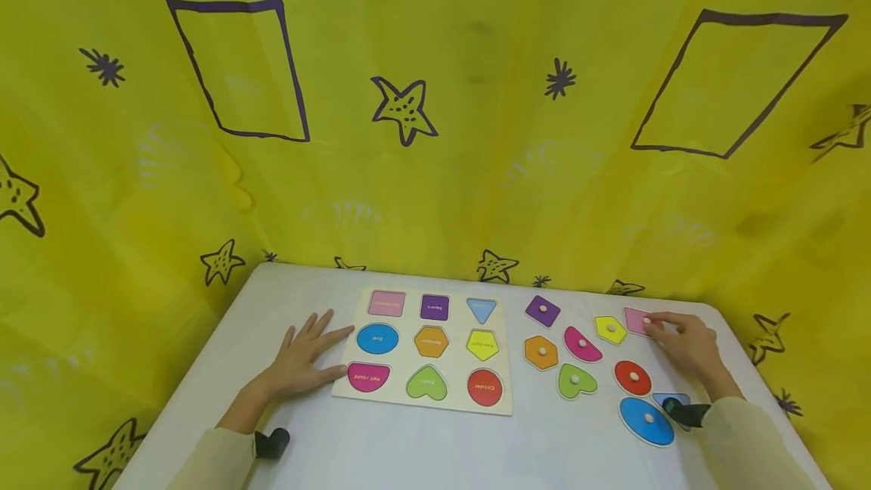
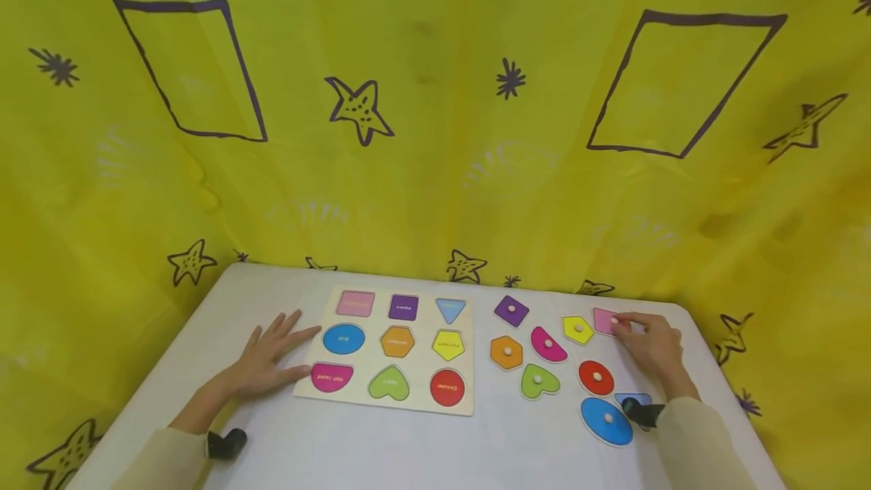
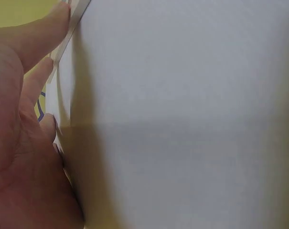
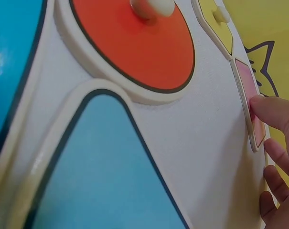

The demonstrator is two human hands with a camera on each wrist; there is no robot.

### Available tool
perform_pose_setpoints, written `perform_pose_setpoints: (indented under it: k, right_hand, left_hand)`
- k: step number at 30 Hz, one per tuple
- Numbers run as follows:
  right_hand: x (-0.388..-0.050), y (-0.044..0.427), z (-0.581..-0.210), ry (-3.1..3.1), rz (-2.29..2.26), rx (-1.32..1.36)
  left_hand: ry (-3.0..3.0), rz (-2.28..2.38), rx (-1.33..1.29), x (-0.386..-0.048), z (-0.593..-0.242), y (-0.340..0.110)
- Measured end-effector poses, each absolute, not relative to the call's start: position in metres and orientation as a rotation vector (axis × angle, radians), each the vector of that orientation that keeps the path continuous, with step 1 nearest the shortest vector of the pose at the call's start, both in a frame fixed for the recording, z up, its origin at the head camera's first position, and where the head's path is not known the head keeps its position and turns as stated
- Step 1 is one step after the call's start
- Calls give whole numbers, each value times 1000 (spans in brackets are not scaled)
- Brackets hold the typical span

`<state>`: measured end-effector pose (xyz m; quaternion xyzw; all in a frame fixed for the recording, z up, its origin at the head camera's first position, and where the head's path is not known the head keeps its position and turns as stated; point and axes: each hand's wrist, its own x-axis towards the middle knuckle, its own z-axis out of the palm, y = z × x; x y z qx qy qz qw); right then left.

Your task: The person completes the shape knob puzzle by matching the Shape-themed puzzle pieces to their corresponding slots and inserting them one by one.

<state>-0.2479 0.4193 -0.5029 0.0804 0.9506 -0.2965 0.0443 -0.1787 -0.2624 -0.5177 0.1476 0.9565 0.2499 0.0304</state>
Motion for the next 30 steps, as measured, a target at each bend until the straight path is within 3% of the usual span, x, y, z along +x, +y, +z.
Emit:
perform_pose_setpoints:
  k: [11,30]
  right_hand:
    - [-242,427,-499,2920,-934,329]
    - [-241,409,-485,3000,-966,203]
  left_hand:
    - [2884,789,522,-179,-516,-263]
    - [2852,840,463,-168,-516,-266]
